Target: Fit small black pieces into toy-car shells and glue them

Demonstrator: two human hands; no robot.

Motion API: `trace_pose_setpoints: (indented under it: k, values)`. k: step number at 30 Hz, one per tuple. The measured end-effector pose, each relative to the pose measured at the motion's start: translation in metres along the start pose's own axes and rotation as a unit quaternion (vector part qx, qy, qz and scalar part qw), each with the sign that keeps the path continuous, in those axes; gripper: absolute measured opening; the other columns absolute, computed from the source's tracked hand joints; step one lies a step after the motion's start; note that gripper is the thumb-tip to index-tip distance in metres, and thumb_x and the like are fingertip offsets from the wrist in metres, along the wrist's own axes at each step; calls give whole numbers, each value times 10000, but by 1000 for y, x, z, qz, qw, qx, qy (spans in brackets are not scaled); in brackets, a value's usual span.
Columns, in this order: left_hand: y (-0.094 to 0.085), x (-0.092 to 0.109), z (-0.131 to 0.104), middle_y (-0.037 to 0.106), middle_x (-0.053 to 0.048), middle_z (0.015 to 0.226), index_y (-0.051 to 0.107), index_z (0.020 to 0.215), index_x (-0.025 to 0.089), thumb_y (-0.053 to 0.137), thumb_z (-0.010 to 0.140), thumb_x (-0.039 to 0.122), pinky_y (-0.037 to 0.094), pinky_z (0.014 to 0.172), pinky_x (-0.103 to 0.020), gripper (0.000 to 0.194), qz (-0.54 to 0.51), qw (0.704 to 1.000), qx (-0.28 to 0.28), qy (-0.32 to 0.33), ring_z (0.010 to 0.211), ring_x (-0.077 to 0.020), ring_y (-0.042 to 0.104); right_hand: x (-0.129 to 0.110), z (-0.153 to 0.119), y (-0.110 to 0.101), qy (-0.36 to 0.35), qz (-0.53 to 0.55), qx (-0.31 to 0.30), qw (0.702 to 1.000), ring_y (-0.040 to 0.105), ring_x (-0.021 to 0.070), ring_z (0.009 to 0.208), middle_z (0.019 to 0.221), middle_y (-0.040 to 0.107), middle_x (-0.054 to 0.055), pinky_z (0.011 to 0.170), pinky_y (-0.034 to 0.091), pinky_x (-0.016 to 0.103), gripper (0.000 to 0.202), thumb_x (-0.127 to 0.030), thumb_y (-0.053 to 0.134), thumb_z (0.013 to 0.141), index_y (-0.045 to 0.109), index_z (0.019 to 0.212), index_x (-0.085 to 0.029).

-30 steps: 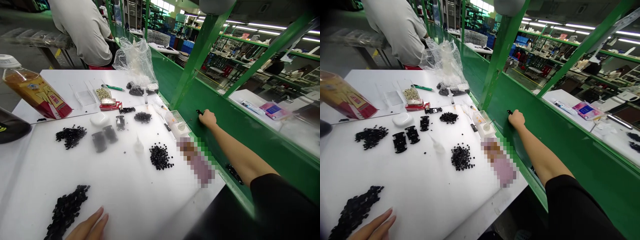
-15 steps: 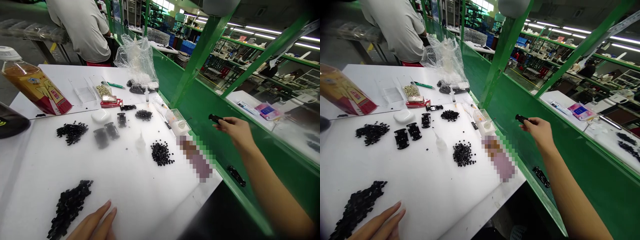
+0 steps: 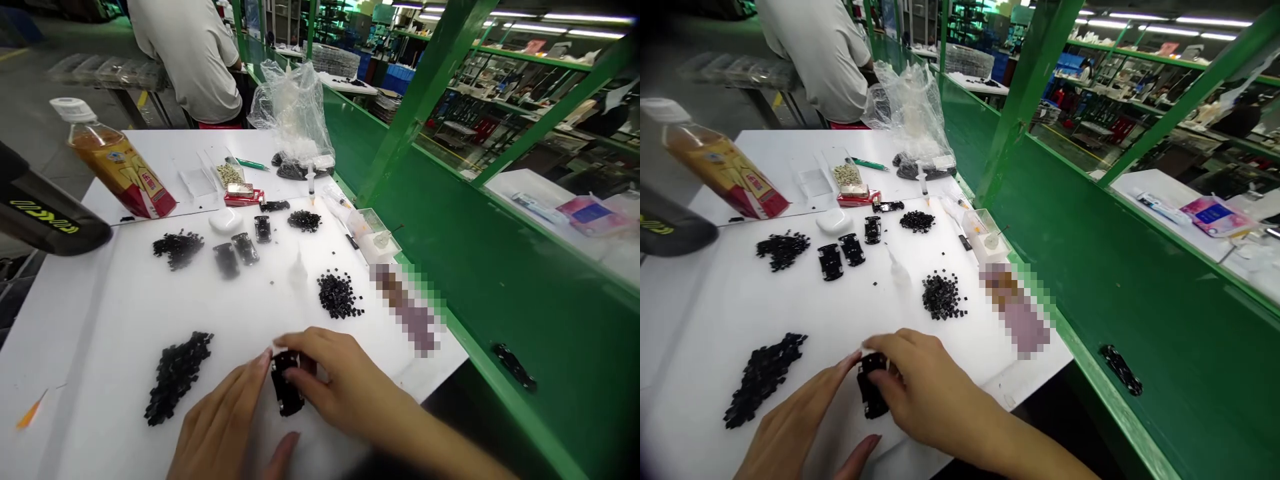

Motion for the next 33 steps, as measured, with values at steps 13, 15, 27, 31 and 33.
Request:
trace_pose_setpoints:
  k: [13,15,27,31,33]
  values:
    - [0,5,12,616,-85,1443,502,1487,114,537,1029,251,416,1033,-347,480,15,998,-48,-24,1321,-235,542,52,-30,-46,20,-225,183,957,677,184,797,999,724,34,704,560,310,130,-280,559,1036,665,1100,-240]
    - [0,6,12,595,-91,1470,503,1487,107,541,1028,228,404,1053,-354,475,7,998,-48,-31,1341,-235,524,52,-29,-44,6,-235,178,956,679,181,816,1032,723,39,714,551,307,143,-278,550,1045,653,1134,-235]
    - [-2,13,11,567,-111,1492,534,1459,95,572,1029,174,420,1065,-377,439,-20,996,-44,-70,1360,-232,514,43,-19,-39,5,-274,125,954,612,172,703,870,649,6,628,462,300,27,-240,552,1001,577,992,-239]
    - [-3,14,12,564,-92,1499,536,1463,120,582,1027,177,420,1069,-375,442,-38,995,-46,-83,1369,-226,511,34,-30,-23,-13,-257,50,965,593,164,676,809,599,-10,606,466,291,58,-206,540,997,552,959,-248]
    - [-3,14,12,545,-84,1519,535,1469,134,580,1027,176,406,1089,-376,447,-49,994,-55,-86,1390,-224,492,30,-34,-16,-34,-303,38,952,584,176,681,840,599,10,613,462,317,69,-200,516,1015,551,972,-241]
Point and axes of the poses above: each hand's wrist, its own z-axis towards the middle knuckle, its own y-axis out of the palm, x = y × z, the point moved 3 cm from there along z, towards the middle knuckle
